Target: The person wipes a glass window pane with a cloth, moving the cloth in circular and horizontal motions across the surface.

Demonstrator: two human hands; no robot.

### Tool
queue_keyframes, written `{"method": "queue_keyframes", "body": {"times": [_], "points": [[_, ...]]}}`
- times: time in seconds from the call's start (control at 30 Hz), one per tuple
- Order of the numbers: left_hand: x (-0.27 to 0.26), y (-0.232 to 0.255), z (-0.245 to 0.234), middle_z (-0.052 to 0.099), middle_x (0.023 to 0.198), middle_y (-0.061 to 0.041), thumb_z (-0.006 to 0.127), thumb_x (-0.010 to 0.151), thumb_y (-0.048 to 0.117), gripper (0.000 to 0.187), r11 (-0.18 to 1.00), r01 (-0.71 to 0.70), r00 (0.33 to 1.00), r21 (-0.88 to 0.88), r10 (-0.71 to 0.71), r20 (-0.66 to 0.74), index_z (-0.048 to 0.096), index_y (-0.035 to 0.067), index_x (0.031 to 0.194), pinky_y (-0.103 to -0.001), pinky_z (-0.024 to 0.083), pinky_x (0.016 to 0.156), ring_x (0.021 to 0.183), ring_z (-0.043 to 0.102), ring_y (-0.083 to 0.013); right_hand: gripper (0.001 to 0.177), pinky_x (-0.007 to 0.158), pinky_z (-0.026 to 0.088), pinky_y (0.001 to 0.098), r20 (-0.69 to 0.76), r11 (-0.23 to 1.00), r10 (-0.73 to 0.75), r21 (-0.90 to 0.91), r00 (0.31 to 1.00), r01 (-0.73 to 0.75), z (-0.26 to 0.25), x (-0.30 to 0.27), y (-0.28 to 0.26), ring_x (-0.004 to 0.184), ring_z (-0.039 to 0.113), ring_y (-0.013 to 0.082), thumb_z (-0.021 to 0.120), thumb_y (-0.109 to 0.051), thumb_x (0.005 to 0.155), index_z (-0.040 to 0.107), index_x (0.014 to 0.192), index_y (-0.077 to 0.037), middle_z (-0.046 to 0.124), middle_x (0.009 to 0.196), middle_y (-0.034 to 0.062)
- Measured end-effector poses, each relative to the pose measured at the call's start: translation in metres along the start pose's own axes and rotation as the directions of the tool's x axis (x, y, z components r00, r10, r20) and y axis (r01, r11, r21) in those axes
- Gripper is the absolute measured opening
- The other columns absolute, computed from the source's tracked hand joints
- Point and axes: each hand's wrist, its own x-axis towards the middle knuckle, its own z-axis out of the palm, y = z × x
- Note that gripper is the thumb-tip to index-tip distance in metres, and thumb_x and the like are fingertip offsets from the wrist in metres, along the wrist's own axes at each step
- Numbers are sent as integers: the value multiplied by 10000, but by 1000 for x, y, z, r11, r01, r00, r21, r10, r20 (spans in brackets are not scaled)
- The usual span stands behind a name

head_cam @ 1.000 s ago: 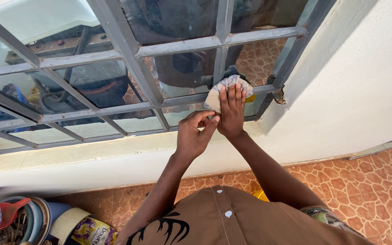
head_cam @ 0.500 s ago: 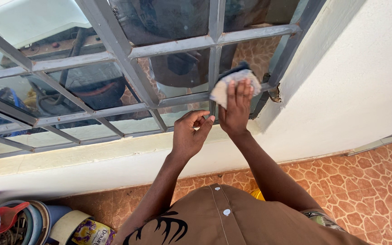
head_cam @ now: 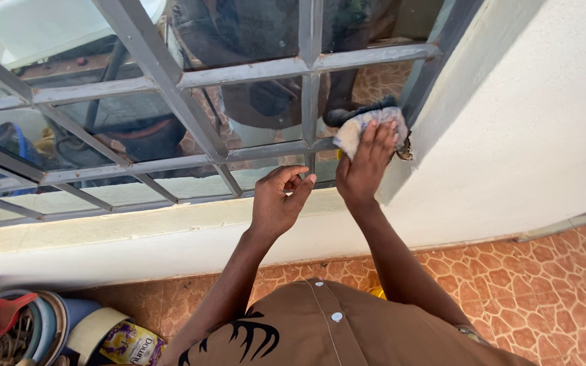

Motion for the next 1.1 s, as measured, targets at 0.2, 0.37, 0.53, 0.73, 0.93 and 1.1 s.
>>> {"method": "queue_keyframes", "body": {"times": [0.2, 0.37, 0.53, 0.73, 0.93, 1.1], "points": [[-1, 0, 13, 712, 798, -71, 752, 958, 217, 299, 1000, 16, 1000, 23, -16, -8, 731, -19, 1141, -290, 589, 688, 703, 668, -115, 702, 1306, 46, 608, -51, 999, -49, -13, 997, 48, -6, 51, 28, 1634, 124, 492, 530, -79, 985, 285, 1627, 64, 211, 1710, 316], [-4, -1, 16, 714, 790, -66, 754, 948, 210, 300, 999, 41, 999, 20, -40, -21, 729, -19, 1141, -286, 577, 664, 698, 670, -108, 707, 1304, 50, 636, 9, 992, -70, 107, 997, 69, 4, -4, 29, 1591, 139, 510, 532, -82, 927, 328, 1586, 72, 237, 1661, 333], [-10, -4, 14, 718, 788, -72, 761, 959, 210, 294, 997, 46, 996, 65, -41, -82, 729, -24, 1135, -279, 594, 694, 704, 681, -111, 634, 1306, 66, 619, 51, 990, -27, 140, 998, 20, 25, -52, 21, 1593, 185, 491, 535, -73, 952, 403, 1563, 33, 307, 1651, 290], [-10, 4, 25, 720, 826, -84, 755, 956, 195, 303, 997, -13, 999, 82, 17, -47, 727, -32, 1154, -289, 579, 684, 730, 678, -120, 516, 1323, 126, 600, 241, 946, -252, 264, 937, 186, 43, -68, 12, 1582, 258, 399, 595, -190, 1054, 497, 1543, -55, 424, 1604, 210], [-19, 7, 11, 706, 784, -78, 752, 969, 199, 289, 993, 99, 983, 63, -87, -163, 727, -32, 1141, -281, 584, 681, 696, 659, -111, 536, 1298, 96, 615, 78, 984, -113, 144, 990, 101, 18, -54, 40, 1563, 264, 416, 560, -165, 1009, 466, 1509, 5, 447, 1549, 255], [-21, 9, 20, 715, 805, -69, 764, 947, 195, 295, 988, 143, 972, 51, -130, -198, 727, -32, 1132, -267, 587, 666, 709, 670, -93, 556, 1336, 147, 582, 276, 966, -192, 220, 942, 132, 26, -60, 8, 1574, 314, 413, 558, -185, 994, 486, 1523, -31, 477, 1567, 227]]}}
